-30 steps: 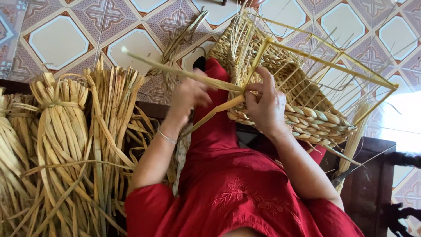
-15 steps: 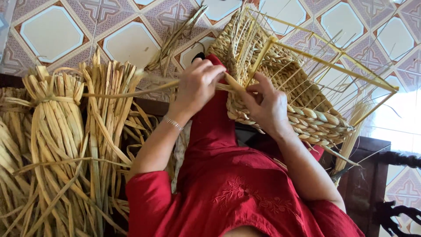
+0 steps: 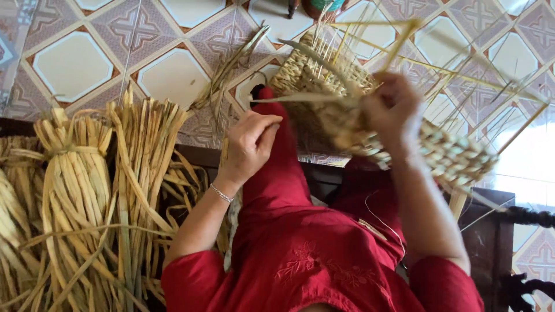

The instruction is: The person weaves a basket by hand, threading dried plant stalks through a frame, trimming excess material with shears, and tucking the ends into the weave to build the sides.

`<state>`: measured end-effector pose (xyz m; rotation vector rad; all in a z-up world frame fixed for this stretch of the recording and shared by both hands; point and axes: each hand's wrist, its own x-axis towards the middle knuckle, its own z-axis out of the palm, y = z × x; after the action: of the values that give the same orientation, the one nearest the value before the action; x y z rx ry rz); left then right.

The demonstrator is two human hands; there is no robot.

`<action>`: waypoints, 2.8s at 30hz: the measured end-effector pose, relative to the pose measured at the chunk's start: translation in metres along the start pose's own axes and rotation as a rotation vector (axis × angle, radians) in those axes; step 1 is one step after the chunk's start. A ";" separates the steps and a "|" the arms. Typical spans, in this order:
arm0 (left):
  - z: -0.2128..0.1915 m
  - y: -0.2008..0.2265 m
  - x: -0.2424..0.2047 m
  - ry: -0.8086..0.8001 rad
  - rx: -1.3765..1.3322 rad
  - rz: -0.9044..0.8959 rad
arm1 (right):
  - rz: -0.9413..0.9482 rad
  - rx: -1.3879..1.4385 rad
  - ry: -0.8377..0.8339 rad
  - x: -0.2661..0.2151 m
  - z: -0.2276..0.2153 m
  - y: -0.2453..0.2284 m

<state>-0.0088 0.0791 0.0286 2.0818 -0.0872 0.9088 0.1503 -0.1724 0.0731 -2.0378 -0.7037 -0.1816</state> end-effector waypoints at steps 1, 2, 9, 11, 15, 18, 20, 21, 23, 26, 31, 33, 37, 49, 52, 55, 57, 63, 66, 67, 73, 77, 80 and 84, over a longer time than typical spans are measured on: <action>0.003 -0.005 -0.002 -0.046 -0.029 -0.113 | 0.110 0.135 0.023 0.008 -0.015 -0.008; 0.008 -0.011 -0.001 -0.092 -0.058 -0.223 | 0.216 0.269 0.047 0.018 -0.030 -0.016; 0.068 -0.184 -0.012 0.139 0.016 -0.267 | 0.177 0.382 0.195 0.015 -0.128 0.016; 0.081 -0.238 -0.014 0.140 -0.420 -0.773 | 0.220 0.670 0.302 0.012 -0.149 0.037; 0.042 -0.121 0.024 -0.009 -0.435 -0.900 | 0.262 0.946 0.312 -0.005 -0.162 0.089; 0.041 -0.108 0.007 0.037 -0.379 -0.964 | 0.377 0.686 0.215 -0.021 -0.165 0.134; 0.050 -0.134 -0.033 0.077 0.059 -0.496 | 0.383 0.354 0.052 -0.040 -0.164 0.166; 0.049 -0.130 -0.039 0.065 0.064 -0.502 | 0.397 0.359 0.053 -0.049 -0.159 0.172; 0.051 -0.124 -0.046 0.091 0.143 -0.300 | 0.426 0.285 0.059 -0.061 -0.151 0.185; 0.051 -0.109 -0.053 0.032 0.055 -0.372 | 0.412 0.259 0.099 -0.093 -0.138 0.209; 0.042 -0.100 -0.057 -0.091 0.278 -0.259 | 0.276 -0.094 0.174 -0.123 -0.122 0.209; 0.033 -0.092 -0.057 -0.139 0.343 -0.251 | 0.293 -0.076 0.230 -0.125 -0.116 0.195; 0.024 -0.076 -0.055 -0.225 0.523 -0.241 | 0.151 -0.313 0.249 -0.116 -0.111 0.158; 0.098 0.025 -0.017 -0.371 0.040 0.092 | -0.077 -0.467 -0.056 -0.113 -0.125 0.128; 0.145 0.034 -0.018 -0.510 -0.160 0.097 | -0.010 -0.437 -0.093 -0.115 -0.126 0.125; 0.192 0.040 -0.013 -0.620 -0.260 0.086 | 0.068 -0.372 -0.089 -0.115 -0.126 0.127; 0.226 0.038 -0.013 -0.655 -0.285 0.089 | 0.107 -0.314 -0.075 -0.115 -0.127 0.128; 0.304 0.043 0.002 -0.832 -0.205 -0.096 | 0.132 -0.302 -0.080 -0.118 -0.127 0.124; 0.316 0.043 0.004 -0.825 -0.247 -0.207 | 0.132 -0.214 -0.060 -0.119 -0.126 0.121; 0.317 0.040 -0.003 -0.743 -0.325 -0.176 | 0.133 -0.196 -0.058 -0.120 -0.126 0.121; 0.287 0.050 -0.032 -0.543 -0.450 -0.070 | 0.215 -0.149 -0.042 -0.117 -0.119 0.129; 0.269 0.074 -0.041 -0.544 -0.353 0.055 | 0.135 -0.261 -0.013 -0.115 -0.108 0.137; 0.260 0.079 -0.041 -0.488 -0.222 0.344 | 0.102 -0.373 0.034 -0.115 -0.100 0.141; 0.237 0.085 -0.025 -0.482 -0.099 0.534 | 0.100 -0.425 -0.036 -0.115 -0.102 0.143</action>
<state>0.0779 -0.1536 -0.0207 2.1776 -0.9582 0.6572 0.1489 -0.3590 -0.0217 -2.4810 -0.6205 -0.2540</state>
